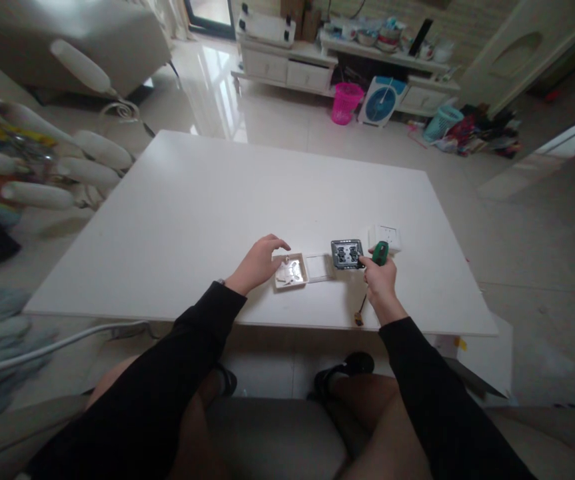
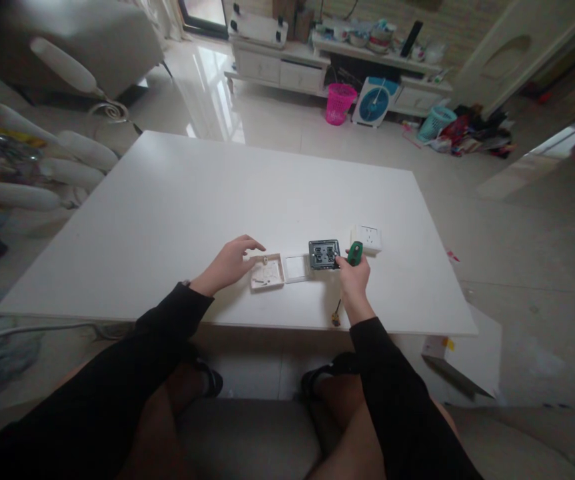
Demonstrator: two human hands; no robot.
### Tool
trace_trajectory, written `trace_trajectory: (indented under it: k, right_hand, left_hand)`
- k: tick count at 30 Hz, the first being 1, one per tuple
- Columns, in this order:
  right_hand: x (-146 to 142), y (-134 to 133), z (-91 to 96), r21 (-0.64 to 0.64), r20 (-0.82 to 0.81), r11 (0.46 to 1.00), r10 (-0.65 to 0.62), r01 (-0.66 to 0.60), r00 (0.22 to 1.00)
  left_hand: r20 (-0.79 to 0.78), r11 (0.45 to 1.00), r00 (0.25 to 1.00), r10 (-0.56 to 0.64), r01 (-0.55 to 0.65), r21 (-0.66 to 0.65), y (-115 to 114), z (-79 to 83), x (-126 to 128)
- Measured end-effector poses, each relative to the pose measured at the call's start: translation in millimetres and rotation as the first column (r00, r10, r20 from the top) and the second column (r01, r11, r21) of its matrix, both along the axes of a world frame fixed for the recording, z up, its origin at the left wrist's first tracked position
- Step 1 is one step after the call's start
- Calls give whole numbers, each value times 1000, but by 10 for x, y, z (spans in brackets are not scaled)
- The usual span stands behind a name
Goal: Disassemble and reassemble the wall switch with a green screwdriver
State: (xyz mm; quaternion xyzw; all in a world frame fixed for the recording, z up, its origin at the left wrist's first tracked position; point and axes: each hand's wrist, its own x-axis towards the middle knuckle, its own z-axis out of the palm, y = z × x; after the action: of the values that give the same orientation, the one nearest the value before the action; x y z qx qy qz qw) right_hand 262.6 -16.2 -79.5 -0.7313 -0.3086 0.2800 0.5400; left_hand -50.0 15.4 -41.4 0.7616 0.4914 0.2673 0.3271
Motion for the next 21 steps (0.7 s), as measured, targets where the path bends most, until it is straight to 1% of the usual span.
trace_trajectory:
  k: [3, 7, 10, 15, 18, 20, 21]
  right_hand:
    - [15, -3, -72, -23, 27, 998, -65, 66, 998]
    - [51, -14, -138, -50, 51, 994, -91, 94, 995]
    - [78, -30, -176, -69, 60, 995, -64, 68, 996]
    - [47, -48, -221, -119, 48, 991, -60, 66, 997]
    - [2, -55, -235, -140, 40, 987, -72, 77, 997]
    - [-18, -60, -232, -149, 38, 985, -82, 87, 996]
    - [-24, -61, -227, -149, 39, 985, -87, 92, 995]
  left_hand:
    - [-108, 998, 994, 32, -38, -52, 2, -66, -45]
    - [-237, 989, 971, -9, -26, -146, -1, -133, -95]
    - [-234, 983, 972, -19, -25, -183, -15, -165, -125]
    - [-262, 989, 965, -8, -31, -145, -25, -186, -155]
    - [-259, 988, 966, 17, -56, -143, 3, -104, -133]
    - [-206, 988, 977, 47, -77, -137, -2, 39, -105]
    - [-165, 991, 984, 67, -85, -107, -26, 139, -94]
